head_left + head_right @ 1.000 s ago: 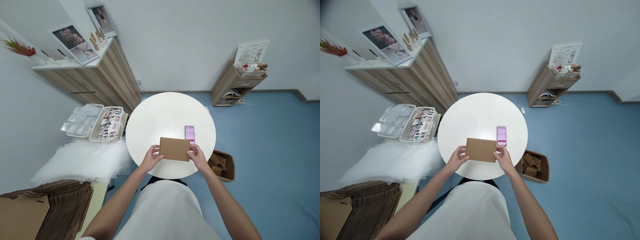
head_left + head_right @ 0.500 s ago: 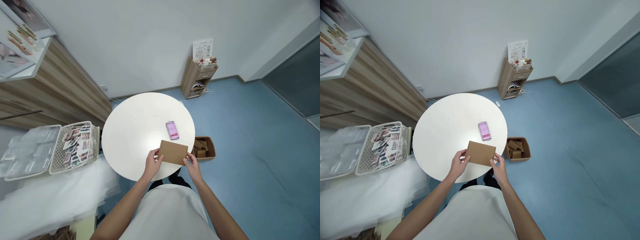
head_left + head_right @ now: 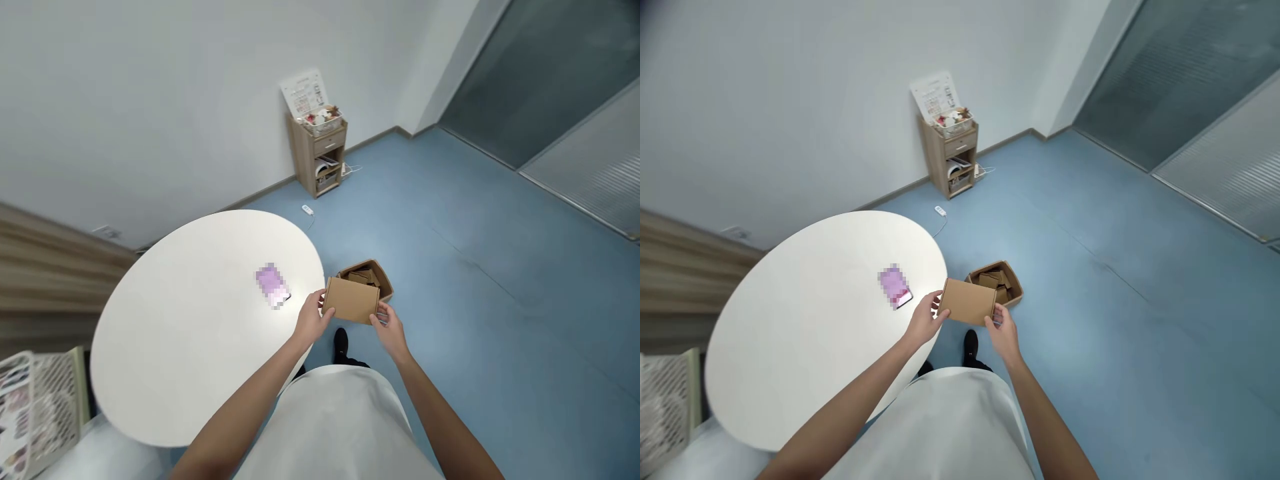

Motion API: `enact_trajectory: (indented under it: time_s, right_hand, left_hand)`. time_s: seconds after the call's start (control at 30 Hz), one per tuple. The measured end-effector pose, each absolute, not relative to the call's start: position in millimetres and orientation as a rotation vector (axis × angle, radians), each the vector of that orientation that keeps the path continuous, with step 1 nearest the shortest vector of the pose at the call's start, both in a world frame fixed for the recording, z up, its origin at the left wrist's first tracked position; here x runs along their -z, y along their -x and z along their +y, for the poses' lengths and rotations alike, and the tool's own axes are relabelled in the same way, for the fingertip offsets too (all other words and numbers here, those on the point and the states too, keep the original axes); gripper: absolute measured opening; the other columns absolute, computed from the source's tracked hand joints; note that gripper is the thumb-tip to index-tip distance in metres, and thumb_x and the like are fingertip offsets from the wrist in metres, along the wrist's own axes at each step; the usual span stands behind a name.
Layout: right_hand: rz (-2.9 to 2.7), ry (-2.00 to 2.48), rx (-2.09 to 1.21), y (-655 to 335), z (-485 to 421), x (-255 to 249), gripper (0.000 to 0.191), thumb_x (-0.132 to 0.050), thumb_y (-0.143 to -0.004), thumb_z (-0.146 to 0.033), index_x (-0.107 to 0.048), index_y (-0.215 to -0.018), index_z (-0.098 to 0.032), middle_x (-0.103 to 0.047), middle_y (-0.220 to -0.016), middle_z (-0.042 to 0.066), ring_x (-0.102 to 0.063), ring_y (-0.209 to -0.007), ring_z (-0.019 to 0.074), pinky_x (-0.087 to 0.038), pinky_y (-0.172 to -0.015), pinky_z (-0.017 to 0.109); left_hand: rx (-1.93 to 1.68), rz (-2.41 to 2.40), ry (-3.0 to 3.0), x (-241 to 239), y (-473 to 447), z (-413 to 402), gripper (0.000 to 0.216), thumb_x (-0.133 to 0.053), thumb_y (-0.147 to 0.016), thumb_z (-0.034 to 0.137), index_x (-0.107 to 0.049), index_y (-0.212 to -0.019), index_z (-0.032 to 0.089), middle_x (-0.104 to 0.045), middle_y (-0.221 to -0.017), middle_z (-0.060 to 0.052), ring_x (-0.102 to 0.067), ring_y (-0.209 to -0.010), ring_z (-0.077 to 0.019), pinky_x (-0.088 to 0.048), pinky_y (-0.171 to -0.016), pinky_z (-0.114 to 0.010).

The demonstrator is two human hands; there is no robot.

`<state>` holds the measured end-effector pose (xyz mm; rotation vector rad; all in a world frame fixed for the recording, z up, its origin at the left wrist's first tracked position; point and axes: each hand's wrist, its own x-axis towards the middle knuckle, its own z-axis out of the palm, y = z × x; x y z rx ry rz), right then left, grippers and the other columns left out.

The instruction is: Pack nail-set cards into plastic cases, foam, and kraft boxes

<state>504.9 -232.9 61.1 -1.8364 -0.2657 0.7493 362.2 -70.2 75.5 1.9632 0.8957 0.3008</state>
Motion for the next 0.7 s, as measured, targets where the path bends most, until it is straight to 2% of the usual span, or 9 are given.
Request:
enact_trajectory:
  time_s: [0.27, 0.43, 0.53, 0.63, 0.7]
  right_hand:
    - [-0.077, 1.905, -0.606, -605, -269, -36, 0.060, -0.061, -0.063, -0.036, -0.048, -0.119, -0.020, -0.052, -0.114, 0.009, -0.056, -0.095, 0.0206, -0.048, -0.077, 0.034]
    - [-0.096, 1.933, -0.564, -633, -268, -23, 0.067, -0.059, -0.063, -0.033, -0.042, -0.126, -0.022, -0.046, -0.122, 0.009, -0.050, -0.107, 0.0212, -0.046, -0.083, 0.034]
    - [-0.114, 1.948, -0.562, -637, -269, -20, 0.061, -0.060, -0.061, -0.032, -0.048, -0.121, -0.023, -0.046, -0.125, 0.007, -0.046, -0.114, 0.0228, -0.044, -0.087, 0.036]
    - [-0.112, 1.902, -0.658, -633, -273, -20, 0.053, -0.060, -0.062, -0.034, -0.053, -0.113, -0.021, -0.053, -0.119, 0.009, -0.057, -0.099, 0.0222, -0.046, -0.082, 0.037]
    - [-0.149, 1.882, -0.727, -628, -273, -23, 0.049, -0.059, -0.063, -0.035, -0.054, -0.111, -0.021, -0.057, -0.114, 0.009, -0.062, -0.086, 0.0206, -0.048, -0.079, 0.037]
  left_hand:
    - [-0.142, 0.707, -1.910, -54, -512, -79, 0.049, -0.058, -0.071, 0.028, -0.047, -0.119, 0.017, -0.050, -0.104, -0.010, -0.052, -0.094, -0.0209, -0.044, -0.081, -0.037]
    - [-0.084, 0.634, -1.943, -41, -562, -74, 0.054, -0.058, -0.071, 0.028, -0.045, -0.122, 0.016, -0.049, -0.111, -0.012, -0.047, -0.107, -0.0235, -0.037, -0.092, -0.038]
    - [-0.055, 0.584, -1.999, -34, -573, -75, 0.056, -0.059, -0.070, 0.027, -0.044, -0.123, 0.016, -0.049, -0.117, -0.012, -0.043, -0.114, -0.0254, -0.033, -0.096, -0.040]
    - [-0.017, 0.569, -1.999, -31, -562, -78, 0.057, -0.061, -0.067, 0.028, -0.046, -0.121, 0.016, -0.048, -0.120, -0.014, -0.047, -0.111, -0.0264, -0.036, -0.093, -0.040]
    - [0.038, 0.594, -1.925, -32, -544, -79, 0.055, -0.062, -0.067, 0.030, -0.049, -0.118, 0.015, -0.051, -0.118, -0.015, -0.057, -0.097, -0.0247, -0.043, -0.085, -0.039]
